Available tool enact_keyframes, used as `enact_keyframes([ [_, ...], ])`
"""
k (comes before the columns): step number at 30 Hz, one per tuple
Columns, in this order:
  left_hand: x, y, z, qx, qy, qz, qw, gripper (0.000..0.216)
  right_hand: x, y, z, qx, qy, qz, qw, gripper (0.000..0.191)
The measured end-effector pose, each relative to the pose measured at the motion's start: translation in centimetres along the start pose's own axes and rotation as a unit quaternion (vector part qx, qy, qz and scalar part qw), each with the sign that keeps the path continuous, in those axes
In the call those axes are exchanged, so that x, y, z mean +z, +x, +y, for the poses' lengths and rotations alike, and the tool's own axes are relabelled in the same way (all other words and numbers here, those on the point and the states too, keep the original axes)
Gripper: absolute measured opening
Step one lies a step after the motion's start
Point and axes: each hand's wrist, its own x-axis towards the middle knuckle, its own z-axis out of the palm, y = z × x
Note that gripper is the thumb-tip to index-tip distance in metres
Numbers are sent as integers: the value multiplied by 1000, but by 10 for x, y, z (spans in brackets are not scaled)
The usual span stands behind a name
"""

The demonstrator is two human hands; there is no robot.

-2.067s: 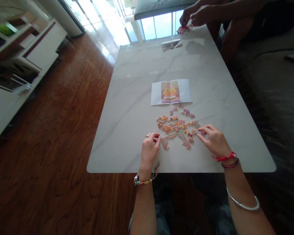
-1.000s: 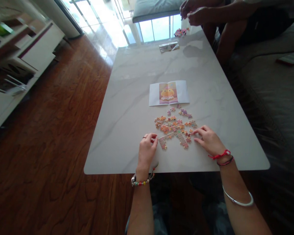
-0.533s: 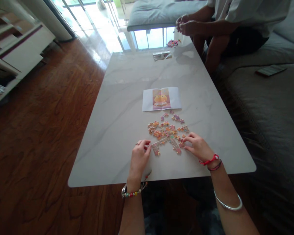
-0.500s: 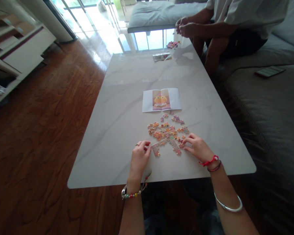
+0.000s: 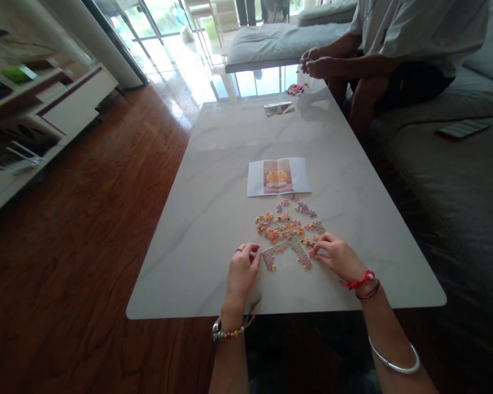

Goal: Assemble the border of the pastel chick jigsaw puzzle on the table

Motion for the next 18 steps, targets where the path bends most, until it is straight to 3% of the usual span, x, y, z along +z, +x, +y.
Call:
enact_keyframes([
  [18, -2, -4, -7, 12, 11, 10, 1000, 13, -3, -1, 7, 2, -8, 1, 1000, 9],
])
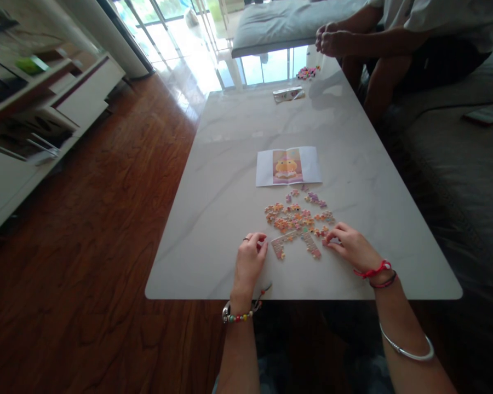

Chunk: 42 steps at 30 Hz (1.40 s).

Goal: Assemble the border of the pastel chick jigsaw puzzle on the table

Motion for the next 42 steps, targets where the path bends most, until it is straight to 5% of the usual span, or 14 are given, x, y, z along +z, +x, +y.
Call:
enact_keyframes([
  [13, -1, 0, 0, -3, -1, 4, 1000, 12, -2, 0, -2, 0, 9, 19, 1000, 9],
  [17, -5, 4, 8, 12, -22, 19, 1000, 12, -6, 4, -9, -1, 17, 113, 993, 18],
  [23, 0, 19, 28, 63, -97, 172, 978, 42, -5, 15, -11, -26, 49, 317, 947, 51],
  [42, 16, 27, 37, 116, -122, 185, 968, 44, 6, 16, -5, -35, 49, 317, 946, 49],
])
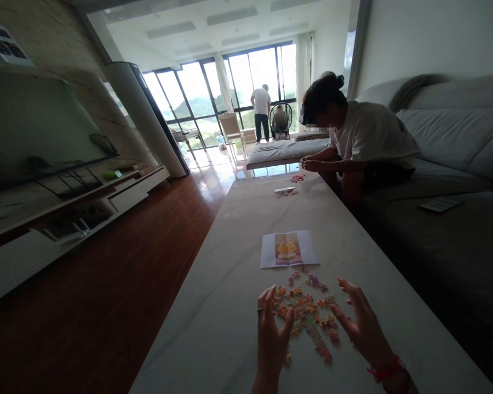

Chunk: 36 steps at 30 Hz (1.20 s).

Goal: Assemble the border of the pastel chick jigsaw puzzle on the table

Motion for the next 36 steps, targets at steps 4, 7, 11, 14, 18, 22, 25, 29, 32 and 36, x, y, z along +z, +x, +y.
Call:
enact_keyframes([
  [4, 1, 1, 3, -4, -1, -8, 1000, 44, -1, 3, -5, 0, 3, -4, 1000, 50],
  [7, 2, 2, 4, -8, -5, -11, 1000, 44, -1, 4, -7, -2, 10, -12, 1000, 48],
  [11, 3, 1, 6, -4, -6, -5, 1000, 44, 1, 4, -8, -5, 14, -17, 1000, 46],
  [14, 4, 1, 6, 2, -6, 1, 1000, 44, 0, 4, -8, -7, 16, -17, 1000, 46],
  [18, 7, 1, 5, 7, -6, 9, 1000, 44, -1, 4, -9, -7, 17, -14, 1000, 44],
  [22, 6, -1, 2, 10, -4, 9, 1000, 44, -2, 4, -10, -10, 24, -15, 1000, 44],
  [25, 4, -1, -1, 10, 3, 7, 1000, 44, -2, 4, -9, -10, 26, -15, 999, 44],
  [29, 3, 0, -5, 7, 10, 14, 1000, 44, -2, 4, -8, -5, 33, -24, 999, 44],
  [32, 3, 1, -6, 13, 9, 18, 1000, 44, -2, 5, -9, -3, 36, -27, 999, 43],
  [36, 4, 1, -4, 18, 7, 24, 1000, 43, -1, 5, -10, -6, 37, -26, 999, 44],
])
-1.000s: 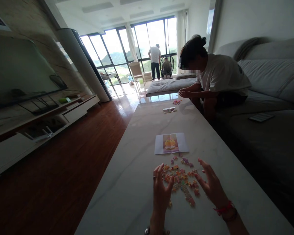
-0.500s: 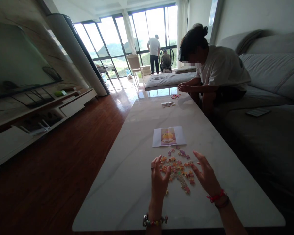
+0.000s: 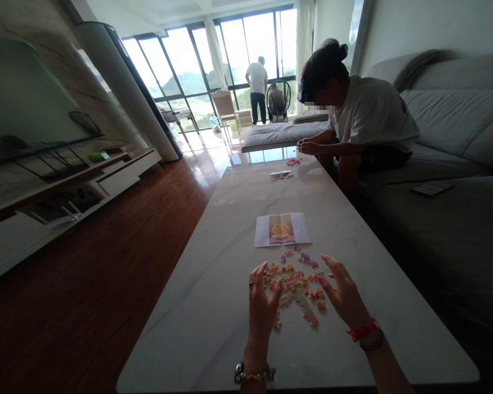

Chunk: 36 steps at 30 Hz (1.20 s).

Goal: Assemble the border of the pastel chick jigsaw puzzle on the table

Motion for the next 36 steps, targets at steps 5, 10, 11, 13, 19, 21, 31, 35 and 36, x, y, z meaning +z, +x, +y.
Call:
enact_keyframes([
  [5, -1, 0, 2, -6, 2, -3, 1000, 42, -1, -1, 1, -1, -1, 0, 1000, 44],
  [10, -3, 1, 1, -14, 6, -13, 1000, 41, -3, 0, 2, -2, -10, -3, 1000, 44],
  [11, -4, 0, 2, -20, 4, -20, 1000, 40, -4, 0, 2, -1, -13, -11, 1000, 43],
  [13, -7, -4, 3, -43, 1, -45, 998, 37, -9, -1, 2, 12, -27, -44, 999, 38],
  [19, -21, -23, 4, -111, 40, -159, 980, 26, -26, -9, 10, 138, -127, -217, 958, 14],
  [21, -25, -26, 2, -120, 58, -181, 974, 23, -30, -11, 16, 163, -138, -260, 942, 11],
  [31, -28, -25, -10, -121, 98, -193, 969, 21, -42, -21, 31, 155, -171, -263, 937, 21],
  [35, -32, -26, -14, -123, 101, -192, 968, 19, -36, -20, 30, 149, -171, -298, 927, 11],
  [36, -33, -26, -14, -124, 103, -194, 968, 19, -35, -19, 30, 146, -173, -302, 926, 8],
])
